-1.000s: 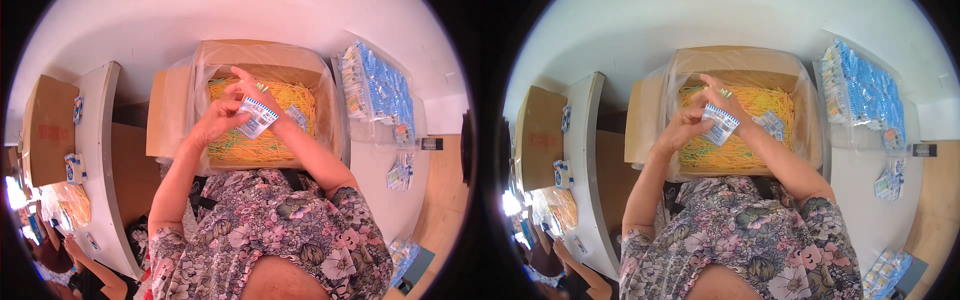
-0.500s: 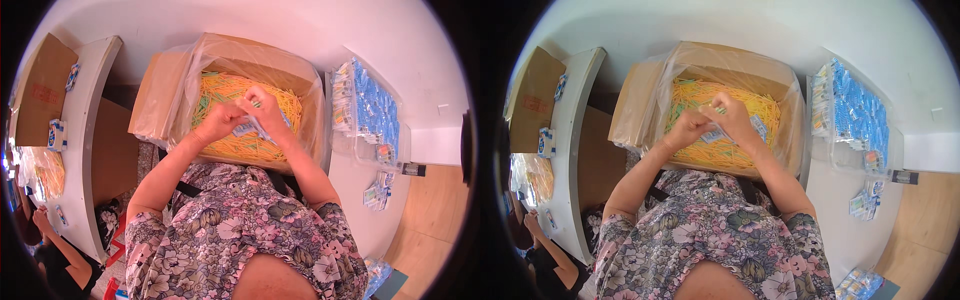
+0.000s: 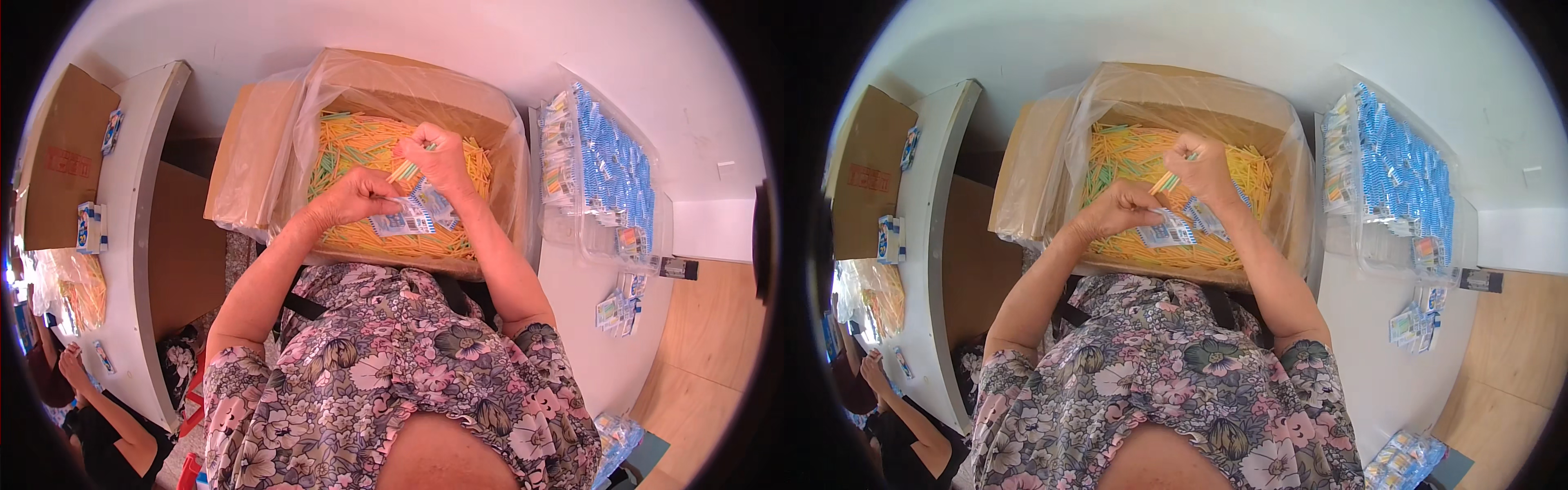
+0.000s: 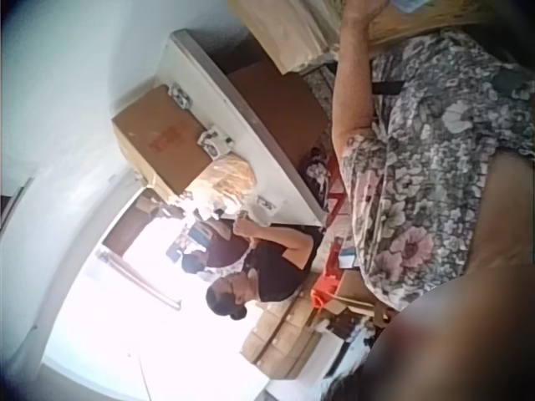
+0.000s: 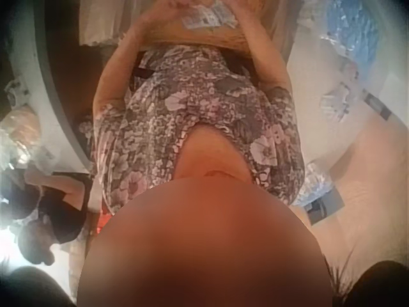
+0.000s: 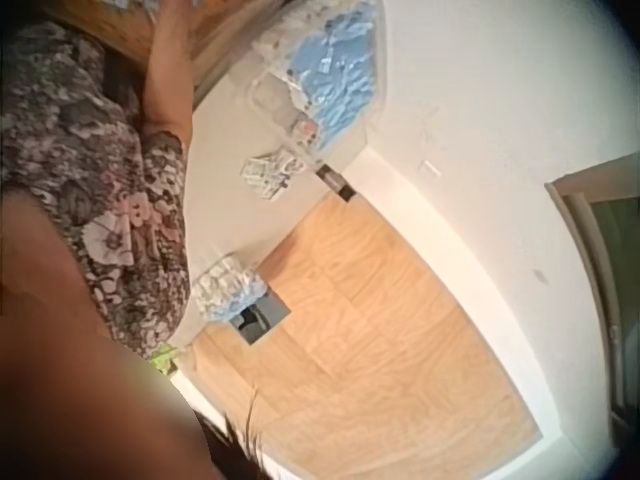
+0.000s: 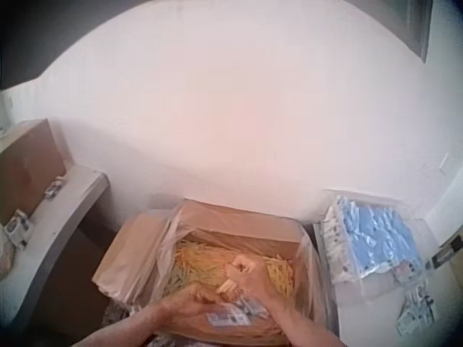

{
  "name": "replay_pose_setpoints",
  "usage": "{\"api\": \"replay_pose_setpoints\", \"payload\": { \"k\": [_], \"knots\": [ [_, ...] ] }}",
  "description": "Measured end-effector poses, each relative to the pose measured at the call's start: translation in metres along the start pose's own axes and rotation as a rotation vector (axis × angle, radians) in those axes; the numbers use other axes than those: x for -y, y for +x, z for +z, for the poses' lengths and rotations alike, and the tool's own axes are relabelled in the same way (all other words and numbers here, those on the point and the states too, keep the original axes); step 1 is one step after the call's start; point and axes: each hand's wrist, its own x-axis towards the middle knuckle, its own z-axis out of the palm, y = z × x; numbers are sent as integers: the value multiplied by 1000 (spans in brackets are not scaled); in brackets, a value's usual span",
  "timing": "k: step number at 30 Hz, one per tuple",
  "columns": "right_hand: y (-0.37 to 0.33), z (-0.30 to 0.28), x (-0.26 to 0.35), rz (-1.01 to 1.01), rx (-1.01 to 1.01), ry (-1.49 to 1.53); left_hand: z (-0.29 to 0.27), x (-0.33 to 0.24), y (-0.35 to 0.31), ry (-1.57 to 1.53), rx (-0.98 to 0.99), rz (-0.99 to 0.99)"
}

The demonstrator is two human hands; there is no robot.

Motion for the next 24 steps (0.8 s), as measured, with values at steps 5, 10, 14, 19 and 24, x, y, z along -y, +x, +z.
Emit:
{"api": "replay_pose_setpoints", "payload": {
  "k": [5,10,14,19,24],
  "knots": [
    [-8,15,20,-23,15,-96,-5,-4,0,191,-1,-83],
    [-5,6,18,-37,-44,-76,-5,-4,0,29,22,-44],
    [-5,-7,28,112,-30,-35,-7,-14,-1,-5,135,-174],
    [-11,8,16,-81,-9,-133,-10,-9,2,88,147,-110],
    [-10,2,2,99,46,50,-10,-4,2,53,103,-81]
  ]
}}
